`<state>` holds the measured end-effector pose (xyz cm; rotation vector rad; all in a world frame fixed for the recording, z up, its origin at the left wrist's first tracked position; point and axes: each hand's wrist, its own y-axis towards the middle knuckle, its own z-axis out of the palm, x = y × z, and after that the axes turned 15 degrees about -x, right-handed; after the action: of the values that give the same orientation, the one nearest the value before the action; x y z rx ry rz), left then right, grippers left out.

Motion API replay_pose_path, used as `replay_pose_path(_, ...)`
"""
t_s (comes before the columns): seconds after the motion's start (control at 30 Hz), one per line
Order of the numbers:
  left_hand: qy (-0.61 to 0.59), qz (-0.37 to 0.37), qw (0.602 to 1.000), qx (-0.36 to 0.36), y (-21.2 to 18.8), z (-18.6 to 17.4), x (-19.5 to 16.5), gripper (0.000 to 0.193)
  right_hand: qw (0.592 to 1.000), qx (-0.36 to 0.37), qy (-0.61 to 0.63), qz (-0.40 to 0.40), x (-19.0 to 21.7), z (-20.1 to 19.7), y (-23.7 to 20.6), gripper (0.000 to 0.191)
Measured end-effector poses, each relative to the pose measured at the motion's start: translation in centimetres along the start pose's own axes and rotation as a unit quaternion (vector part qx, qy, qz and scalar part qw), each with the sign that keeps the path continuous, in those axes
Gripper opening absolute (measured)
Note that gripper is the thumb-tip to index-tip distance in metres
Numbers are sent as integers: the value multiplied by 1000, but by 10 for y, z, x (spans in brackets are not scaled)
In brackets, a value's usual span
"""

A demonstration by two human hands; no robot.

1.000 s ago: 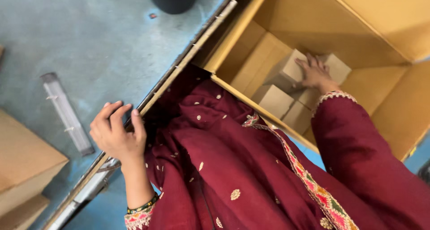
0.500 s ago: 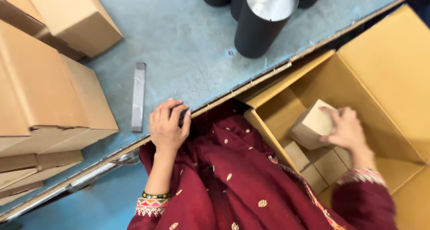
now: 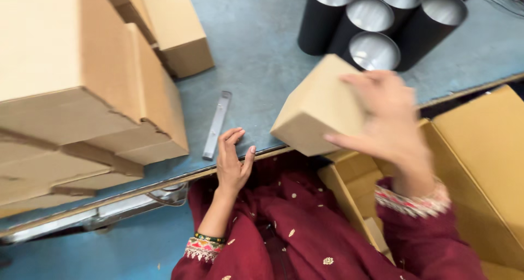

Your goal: The person repeatedly opens small cardboard boxes, places a black cylindrical container into each, and closes the boxes. The finished boxes are stacked on the table. The process is repeated multiple times in a consistent sequence.

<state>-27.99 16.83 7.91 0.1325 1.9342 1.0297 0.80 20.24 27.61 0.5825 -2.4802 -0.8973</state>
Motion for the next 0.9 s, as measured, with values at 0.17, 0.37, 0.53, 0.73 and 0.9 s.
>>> replay_pose_path(0.17, -30, -35, 999, -8, -1, 0, 8, 41, 999, -40, 26, 1, 13, 61, 13, 85)
replay_pose_path(0.37, -56, -69, 996, -16, -4, 8, 11, 40, 974, -176, 137, 40, 7, 89, -39, 80)
replay_pose_path(0.53, -127, -148, 981, -24, 10, 11, -7, 44, 962, -229, 146, 10, -6, 114, -56, 84)
replay_pose_path(0.73, -134, 39, 990, -13, 64, 9, -62, 53, 940, -266, 214, 16, -9, 126, -58, 83)
replay_pose_path(0.9, -24, 146, 987, 67, 120, 39, -92, 61, 921, -301, 245, 30, -13, 139, -63, 78)
